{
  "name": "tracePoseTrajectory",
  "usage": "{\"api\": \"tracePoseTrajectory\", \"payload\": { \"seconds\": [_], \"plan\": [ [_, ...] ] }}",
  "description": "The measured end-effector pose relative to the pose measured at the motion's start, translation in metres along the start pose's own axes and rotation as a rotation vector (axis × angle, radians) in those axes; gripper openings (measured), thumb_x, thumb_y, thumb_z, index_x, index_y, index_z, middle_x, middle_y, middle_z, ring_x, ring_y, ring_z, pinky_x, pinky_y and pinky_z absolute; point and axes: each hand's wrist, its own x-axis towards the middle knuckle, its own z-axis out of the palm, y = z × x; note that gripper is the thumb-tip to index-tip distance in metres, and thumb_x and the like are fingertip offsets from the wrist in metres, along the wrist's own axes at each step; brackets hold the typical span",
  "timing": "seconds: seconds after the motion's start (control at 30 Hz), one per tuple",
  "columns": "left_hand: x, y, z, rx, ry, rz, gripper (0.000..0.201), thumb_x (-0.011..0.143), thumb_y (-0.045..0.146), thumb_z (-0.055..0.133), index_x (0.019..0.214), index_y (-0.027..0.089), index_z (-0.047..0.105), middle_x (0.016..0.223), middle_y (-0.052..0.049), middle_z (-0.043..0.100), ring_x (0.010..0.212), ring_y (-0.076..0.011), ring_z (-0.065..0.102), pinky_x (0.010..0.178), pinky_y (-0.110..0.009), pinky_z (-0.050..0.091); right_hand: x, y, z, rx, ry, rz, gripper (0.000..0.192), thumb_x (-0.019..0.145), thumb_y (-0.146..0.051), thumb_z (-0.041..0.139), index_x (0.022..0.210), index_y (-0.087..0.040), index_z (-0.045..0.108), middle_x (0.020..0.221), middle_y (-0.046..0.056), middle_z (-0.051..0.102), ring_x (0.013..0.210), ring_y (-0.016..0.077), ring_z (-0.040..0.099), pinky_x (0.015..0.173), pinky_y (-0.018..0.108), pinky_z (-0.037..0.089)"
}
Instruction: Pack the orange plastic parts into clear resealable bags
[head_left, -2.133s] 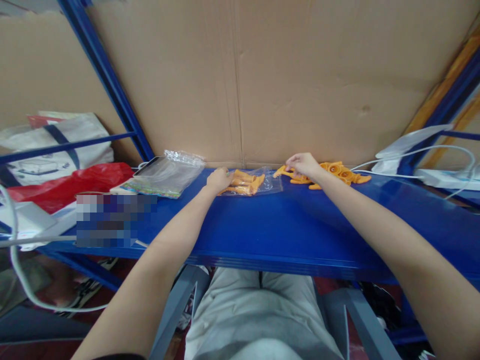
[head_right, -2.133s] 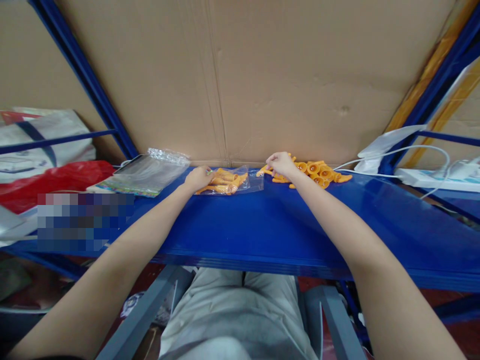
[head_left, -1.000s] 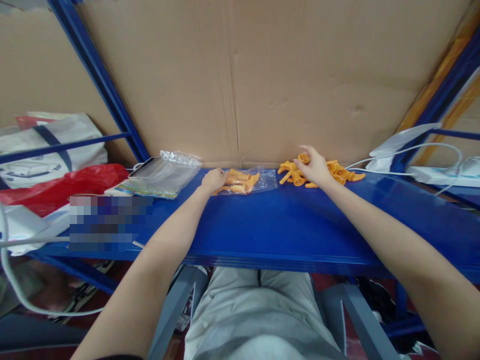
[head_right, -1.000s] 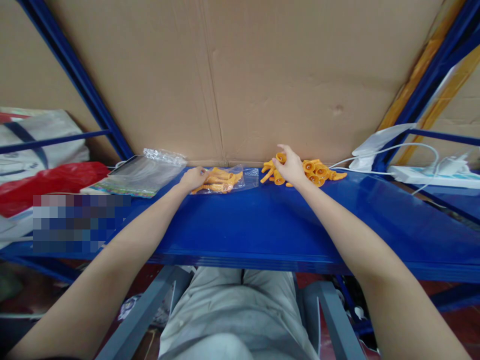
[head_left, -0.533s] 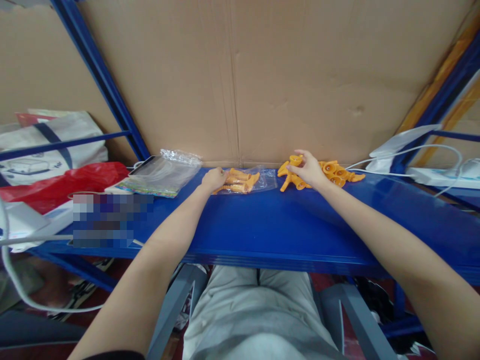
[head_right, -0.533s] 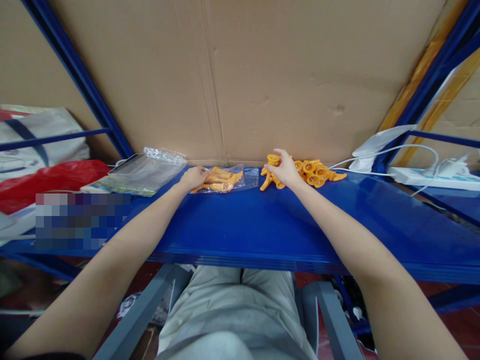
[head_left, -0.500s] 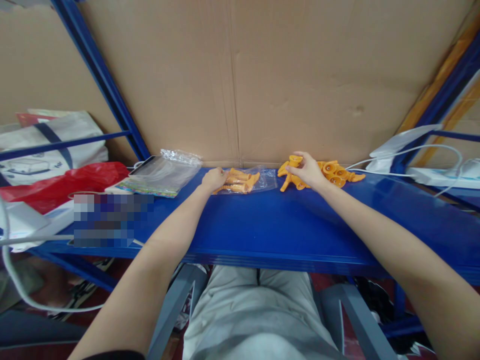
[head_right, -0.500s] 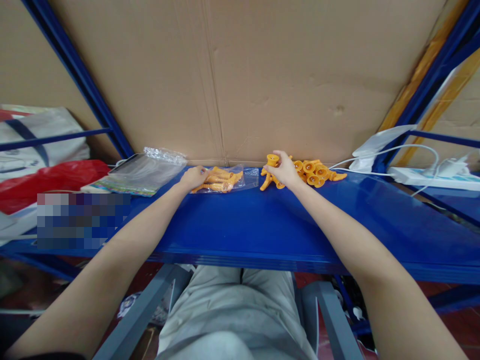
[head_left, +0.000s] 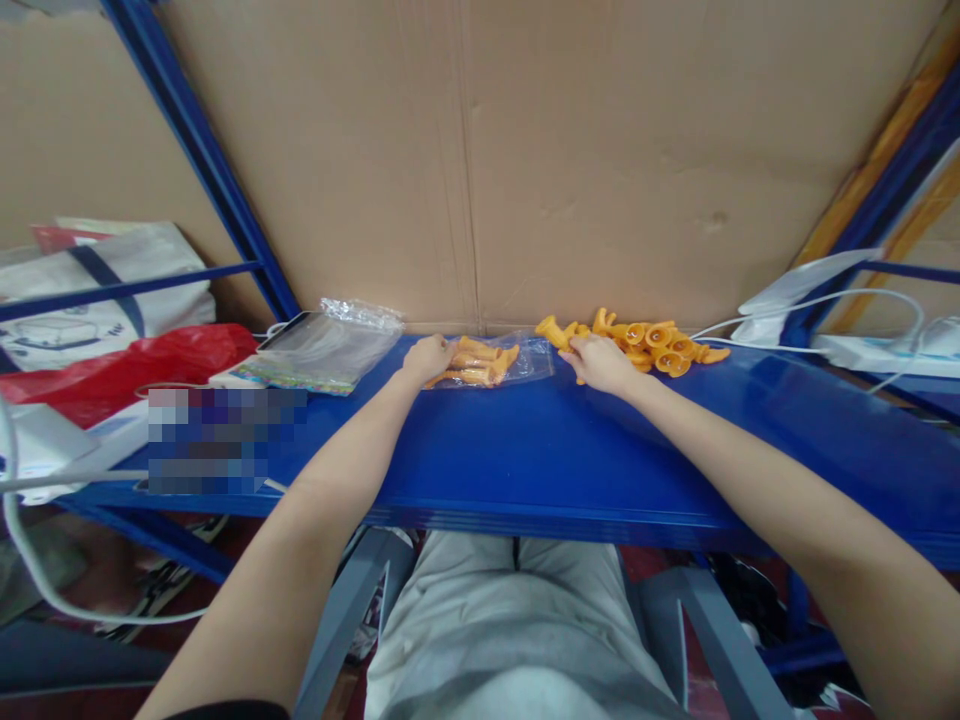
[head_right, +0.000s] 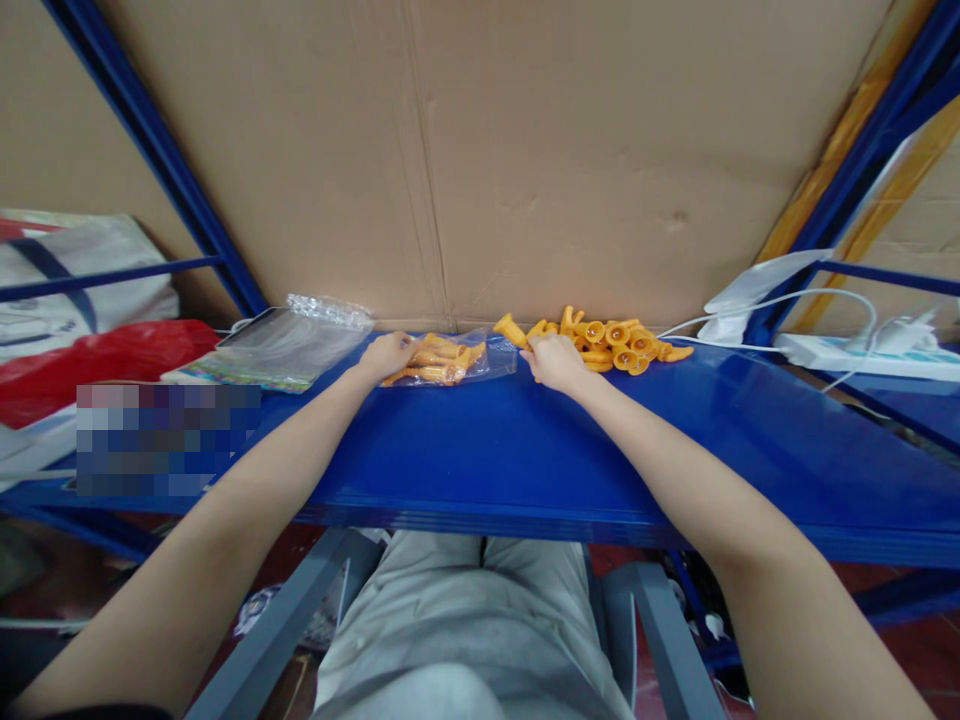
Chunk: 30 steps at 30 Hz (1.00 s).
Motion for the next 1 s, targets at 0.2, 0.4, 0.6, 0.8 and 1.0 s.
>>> {"api": "tracePoseTrajectory", "payload": {
  "seconds": [0.2, 0.4, 0.6, 0.8, 1.0],
  "plan": [
    [0.002, 0.0, 0.002, -0.02, 0.011, -0.007, 0.043, 0.096, 0.042, 0.044, 0.116, 0.016, 0.07, 0.124, -0.016, 0.07, 0.116, -0.0304, 0.066, 0.094, -0.033, 0.051, -0.006, -0.008, -0.011, -0.189, -0.002, -0.123, 0.029, 0.093, -0.022, 0.048, 0.101, -0.013, 0.075, 0.108, 0.017, 0.073, 0.113, 0.0331, 0.056, 0.094, 0.046, 0.036],
    [0.004, -0.003, 0.003, -0.005, 0.013, 0.026, 0.041, 0.095, 0.039, 0.045, 0.119, 0.016, 0.07, 0.124, -0.015, 0.07, 0.115, -0.0299, 0.066, 0.094, -0.032, 0.05, 0.003, -0.014, -0.013, -0.129, -0.042, -0.106, 0.027, 0.095, -0.023, 0.049, 0.1, -0.017, 0.075, 0.108, 0.014, 0.074, 0.111, 0.0307, 0.062, 0.094, 0.044, 0.037],
    [0.004, -0.003, 0.006, -0.003, 0.041, 0.067, 0.039, 0.095, 0.039, 0.046, 0.114, 0.017, 0.072, 0.121, -0.013, 0.072, 0.114, -0.0276, 0.067, 0.093, -0.029, 0.05, 0.011, -0.03, -0.017, -0.063, -0.109, -0.067, 0.026, 0.094, -0.025, 0.052, 0.105, -0.018, 0.075, 0.108, 0.013, 0.075, 0.107, 0.0302, 0.067, 0.092, 0.042, 0.044],
    [0.004, -0.002, 0.006, -0.004, 0.033, 0.083, 0.039, 0.095, 0.039, 0.046, 0.115, 0.019, 0.073, 0.12, -0.011, 0.073, 0.114, -0.0261, 0.067, 0.093, -0.027, 0.049, 0.022, -0.021, -0.009, 0.226, -0.068, -0.046, 0.019, 0.087, -0.019, 0.06, 0.098, -0.017, 0.076, 0.098, 0.01, 0.077, 0.091, 0.0222, 0.07, 0.082, 0.032, 0.049],
    [0.006, -0.002, 0.006, -0.017, 0.008, 0.096, 0.039, 0.097, 0.038, 0.045, 0.115, 0.018, 0.073, 0.121, -0.011, 0.073, 0.113, -0.0262, 0.067, 0.091, -0.026, 0.049, 0.03, -0.012, 0.002, 0.512, -0.082, -0.09, 0.012, 0.08, -0.02, 0.067, 0.084, -0.016, 0.078, 0.082, 0.005, 0.075, 0.071, 0.016, 0.064, 0.071, 0.029, 0.05]
  ]
}}
